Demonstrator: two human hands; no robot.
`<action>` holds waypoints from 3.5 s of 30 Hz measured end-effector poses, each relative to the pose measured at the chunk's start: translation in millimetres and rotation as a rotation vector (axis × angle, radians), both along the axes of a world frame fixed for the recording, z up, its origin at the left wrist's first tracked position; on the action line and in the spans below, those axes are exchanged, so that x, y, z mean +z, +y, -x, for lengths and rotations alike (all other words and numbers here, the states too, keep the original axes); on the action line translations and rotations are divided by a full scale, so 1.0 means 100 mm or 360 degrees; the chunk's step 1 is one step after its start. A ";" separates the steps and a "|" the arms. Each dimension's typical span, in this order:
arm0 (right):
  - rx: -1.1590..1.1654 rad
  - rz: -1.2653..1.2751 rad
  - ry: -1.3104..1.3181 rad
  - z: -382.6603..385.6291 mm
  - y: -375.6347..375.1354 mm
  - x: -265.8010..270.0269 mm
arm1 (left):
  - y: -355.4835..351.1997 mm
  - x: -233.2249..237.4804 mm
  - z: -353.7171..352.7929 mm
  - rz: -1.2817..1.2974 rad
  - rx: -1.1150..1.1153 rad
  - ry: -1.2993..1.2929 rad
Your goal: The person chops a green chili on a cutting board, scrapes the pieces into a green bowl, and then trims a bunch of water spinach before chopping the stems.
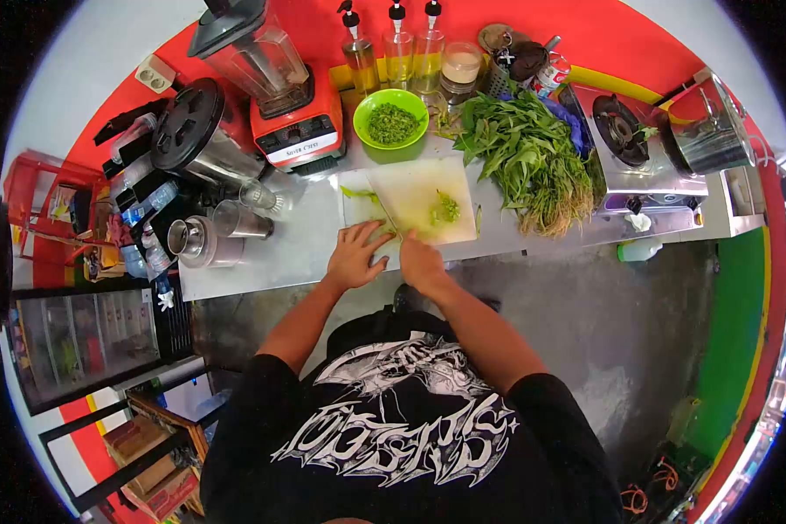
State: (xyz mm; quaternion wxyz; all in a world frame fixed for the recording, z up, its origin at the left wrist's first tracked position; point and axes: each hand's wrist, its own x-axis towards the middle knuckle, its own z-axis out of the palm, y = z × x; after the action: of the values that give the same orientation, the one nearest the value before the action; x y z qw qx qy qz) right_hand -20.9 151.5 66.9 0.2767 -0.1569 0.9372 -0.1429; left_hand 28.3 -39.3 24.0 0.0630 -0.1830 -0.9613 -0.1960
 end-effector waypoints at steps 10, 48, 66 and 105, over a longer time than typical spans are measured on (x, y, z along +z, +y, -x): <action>0.0032 -0.0097 -0.0049 -0.10 0.05 0.05 | -0.02 -0.05 -0.01 -0.0031 0.0010 -0.0019; -0.0007 -0.0126 -0.0071 -0.15 -0.05 0.01 | -0.03 -0.02 0.00 -0.0147 0.0035 0.0017; -0.0386 0.0127 0.0119 0.24 0.86 -0.10 | 0.66 0.13 0.29 -0.0136 0.0230 -0.0106; -0.0183 0.0481 0.0075 0.35 1.63 0.10 | 0.02 -0.08 0.74 -0.0479 0.1199 -0.0278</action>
State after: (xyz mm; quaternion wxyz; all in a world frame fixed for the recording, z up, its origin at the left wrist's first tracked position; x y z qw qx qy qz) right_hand -55.6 314.4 76.9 0.2192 -0.1461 0.9187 -0.2942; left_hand -45.3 -37.5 15.6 0.0747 0.2102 -0.9234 -0.3124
